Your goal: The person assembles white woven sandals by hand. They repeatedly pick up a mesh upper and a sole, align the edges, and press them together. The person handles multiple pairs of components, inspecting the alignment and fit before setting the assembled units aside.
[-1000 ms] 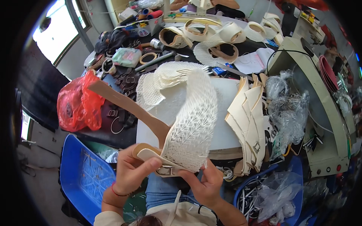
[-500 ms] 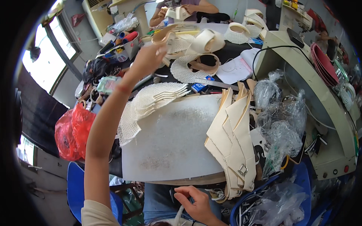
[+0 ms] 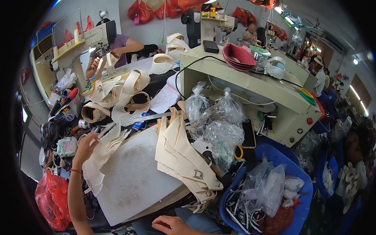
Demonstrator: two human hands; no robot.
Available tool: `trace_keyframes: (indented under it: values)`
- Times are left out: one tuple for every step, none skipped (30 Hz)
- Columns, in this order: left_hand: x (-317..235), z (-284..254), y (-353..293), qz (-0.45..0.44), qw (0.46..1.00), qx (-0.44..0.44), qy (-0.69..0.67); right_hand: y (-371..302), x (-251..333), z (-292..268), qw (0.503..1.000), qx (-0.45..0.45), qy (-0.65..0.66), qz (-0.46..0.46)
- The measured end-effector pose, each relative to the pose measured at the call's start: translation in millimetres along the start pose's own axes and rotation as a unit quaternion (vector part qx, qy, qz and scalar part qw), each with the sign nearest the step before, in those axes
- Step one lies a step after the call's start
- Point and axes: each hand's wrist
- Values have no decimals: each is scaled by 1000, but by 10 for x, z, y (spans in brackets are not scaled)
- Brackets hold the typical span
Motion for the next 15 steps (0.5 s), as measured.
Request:
trace_keyframes:
  values:
    - [-97,-70,35,-15,999,-52,4,-41,-6,-6,1000,2,-2,29]
    - [-190,-140,47,-32,994,-104,8,-68,-17,4,998,6,-3,59]
    - [-292,-197,49,-19,990,-140,5,-78,-46,32,999,9,0,50]
    - [-443,-265,76,-3,984,-178,3,-91,-77,56,999,10,3,38]
    - [-568,-381,41,7,977,-214,9,-88,-103,106,999,20,10,24]
    - [-700,-476,-3,13,972,-234,32,-82,-132,147,999,34,-5,0]
    - [-854,-533,-12,32,965,-254,64,-81,-166,161,999,40,-23,-25]
    - [-1003,-582,-36,49,957,-271,96,-84,-180,159,997,48,-40,-48]
    - [-1156,-627,-72,66,947,-289,128,-97,-156,138,997,36,-49,-51]
    - [-1332,-629,-143,55,952,-280,110,-117,-116,99,997,21,-56,-53]
    - [-1550,-613,-244,41,959,-274,62,-136,-68,44,996,4,-67,-53]
    - [-1776,-694,-397,46,955,-282,75,-108,32,3,987,-49,-92,-126]
    - [-1990,-767,-592,17,971,-231,52,-57,165,-65,969,-101,-118,-195]
    - [-2176,-772,-824,-27,983,-180,21,13,233,-107,942,-150,-172,-247]
    - [-2412,-754,-896,-21,981,-192,-10,99,315,-172,907,-198,-224,-298]
Point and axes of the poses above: each hand's wrist, its own y-axis towards the middle knuckle, its own z-axis out of the palm, x = y × z, and after that the axes turned 8 degrees about y, right-handed
